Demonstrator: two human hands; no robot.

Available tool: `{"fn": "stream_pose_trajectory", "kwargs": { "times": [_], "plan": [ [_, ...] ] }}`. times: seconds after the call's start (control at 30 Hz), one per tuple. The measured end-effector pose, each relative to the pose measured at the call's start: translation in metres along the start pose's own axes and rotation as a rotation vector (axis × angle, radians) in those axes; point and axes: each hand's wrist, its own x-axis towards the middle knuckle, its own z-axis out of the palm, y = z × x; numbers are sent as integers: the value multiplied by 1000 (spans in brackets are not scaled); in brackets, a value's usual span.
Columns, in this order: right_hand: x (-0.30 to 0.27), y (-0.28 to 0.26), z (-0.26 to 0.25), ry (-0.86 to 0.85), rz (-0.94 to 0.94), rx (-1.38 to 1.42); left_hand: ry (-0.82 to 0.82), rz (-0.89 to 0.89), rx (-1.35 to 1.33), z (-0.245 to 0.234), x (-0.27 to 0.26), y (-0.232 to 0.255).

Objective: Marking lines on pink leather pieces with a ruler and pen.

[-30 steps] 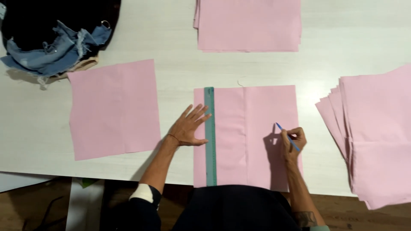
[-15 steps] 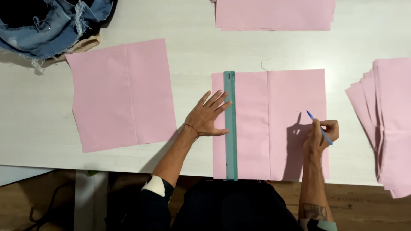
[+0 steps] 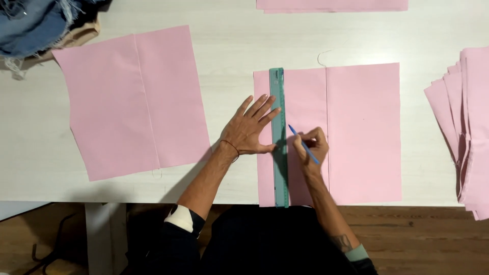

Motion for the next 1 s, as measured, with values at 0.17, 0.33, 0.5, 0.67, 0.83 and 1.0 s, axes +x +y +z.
{"fn": "stream_pose_trajectory", "kwargs": {
  "times": [0.17,0.33,0.5,0.67,0.83,1.0],
  "plan": [
    [-1,-8,8,-53,99,106,25,-2,-17,5,0,-2],
    [-1,-13,8,-93,79,207,15,1,-22,6,1,-2],
    [-1,-15,10,-71,59,59,19,3,-34,8,1,-3],
    [-3,-8,8,-50,62,-9,8,7,-24,4,1,-2],
    [-2,-7,8,-53,39,-31,-4,-2,-45,5,2,-3],
    [-1,-11,9,-44,78,-15,0,-3,-48,3,2,-3]
  ]
}}
